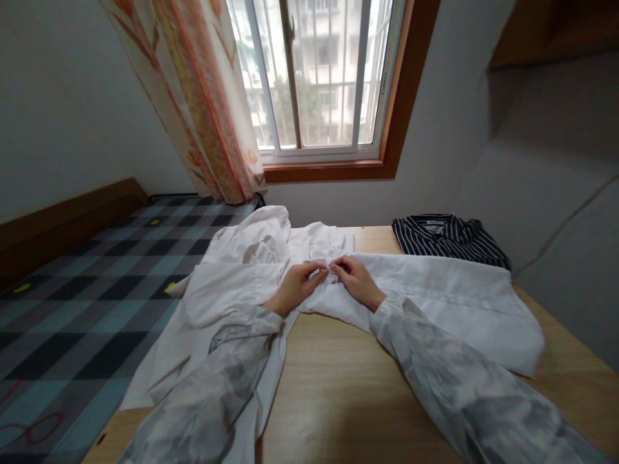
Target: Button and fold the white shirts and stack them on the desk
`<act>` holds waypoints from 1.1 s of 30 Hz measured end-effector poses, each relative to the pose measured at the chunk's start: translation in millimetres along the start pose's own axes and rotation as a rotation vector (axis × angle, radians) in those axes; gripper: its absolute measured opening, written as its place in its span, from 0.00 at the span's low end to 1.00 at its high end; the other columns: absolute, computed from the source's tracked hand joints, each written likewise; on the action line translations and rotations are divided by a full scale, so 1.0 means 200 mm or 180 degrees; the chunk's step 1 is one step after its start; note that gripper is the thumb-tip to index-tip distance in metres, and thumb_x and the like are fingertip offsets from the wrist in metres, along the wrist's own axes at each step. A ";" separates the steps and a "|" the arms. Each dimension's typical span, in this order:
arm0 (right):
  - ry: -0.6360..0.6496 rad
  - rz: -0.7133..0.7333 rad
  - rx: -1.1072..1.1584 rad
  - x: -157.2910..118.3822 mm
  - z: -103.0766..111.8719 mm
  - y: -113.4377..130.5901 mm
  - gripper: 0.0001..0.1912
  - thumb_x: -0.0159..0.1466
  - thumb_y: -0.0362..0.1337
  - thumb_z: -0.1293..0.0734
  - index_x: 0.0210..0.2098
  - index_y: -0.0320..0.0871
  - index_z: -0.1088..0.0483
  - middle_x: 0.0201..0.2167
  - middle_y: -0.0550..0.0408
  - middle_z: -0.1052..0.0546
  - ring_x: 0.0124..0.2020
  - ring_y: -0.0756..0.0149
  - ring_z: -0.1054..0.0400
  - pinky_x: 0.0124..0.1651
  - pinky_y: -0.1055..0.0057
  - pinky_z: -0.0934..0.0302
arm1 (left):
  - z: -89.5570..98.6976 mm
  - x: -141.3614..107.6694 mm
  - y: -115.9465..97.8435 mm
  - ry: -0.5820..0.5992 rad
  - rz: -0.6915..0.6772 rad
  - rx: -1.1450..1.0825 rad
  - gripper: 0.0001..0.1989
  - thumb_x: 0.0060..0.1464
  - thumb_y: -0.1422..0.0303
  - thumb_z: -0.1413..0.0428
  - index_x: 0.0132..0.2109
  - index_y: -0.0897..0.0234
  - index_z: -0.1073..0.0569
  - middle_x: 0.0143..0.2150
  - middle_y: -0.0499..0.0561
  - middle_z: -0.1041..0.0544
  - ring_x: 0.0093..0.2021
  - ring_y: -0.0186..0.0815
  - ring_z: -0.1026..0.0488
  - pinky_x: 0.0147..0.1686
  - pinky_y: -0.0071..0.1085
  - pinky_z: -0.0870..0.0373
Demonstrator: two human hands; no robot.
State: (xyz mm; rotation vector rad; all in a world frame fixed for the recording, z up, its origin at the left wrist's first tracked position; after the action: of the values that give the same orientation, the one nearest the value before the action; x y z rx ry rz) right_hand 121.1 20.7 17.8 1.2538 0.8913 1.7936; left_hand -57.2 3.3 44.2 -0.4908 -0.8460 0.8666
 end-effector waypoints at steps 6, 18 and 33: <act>0.0034 0.0009 -0.0084 -0.01 -0.01 0.00 0.12 0.72 0.46 0.33 0.40 0.45 0.26 0.32 0.57 0.23 0.33 0.63 0.31 0.38 0.67 0.37 | -0.02 0.00 0.01 0.0168 -0.0024 -0.0163 0.15 0.69 0.57 0.40 0.49 0.62 0.14 0.39 0.51 0.14 0.34 0.35 0.25 0.37 0.30 0.30; -0.0619 -0.0138 -0.0186 -0.01 0.05 -0.03 0.12 0.72 0.48 0.33 0.40 0.46 0.27 0.28 0.58 0.26 0.28 0.64 0.33 0.34 0.68 0.39 | 0.04 0.02 -0.04 -0.0402 -0.0207 -0.0285 0.12 0.62 0.74 0.50 0.32 0.60 0.26 0.39 0.52 0.22 0.42 0.38 0.25 0.47 0.35 0.29; 0.0610 0.0638 -0.2059 -0.17 0.28 0.13 0.02 0.68 0.36 0.26 0.40 0.44 0.22 0.37 0.52 0.21 0.38 0.59 0.28 0.45 0.64 0.37 | 0.07 0.01 -0.04 -0.0797 0.0191 0.1466 0.08 0.63 0.72 0.47 0.36 0.58 0.25 0.42 0.53 0.21 0.42 0.43 0.25 0.44 0.39 0.33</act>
State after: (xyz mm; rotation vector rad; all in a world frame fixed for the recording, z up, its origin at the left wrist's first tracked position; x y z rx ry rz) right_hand 178.7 -14.9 40.2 0.7778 0.2330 2.1478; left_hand -64.3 1.4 59.5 -0.0031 -0.8272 1.1559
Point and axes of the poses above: each hand's wrist, its own x-axis towards the middle knuckle, its own z-axis out of the back of the hand, y = z × x, the point moved 6 cm from there along x, towards the middle knuckle
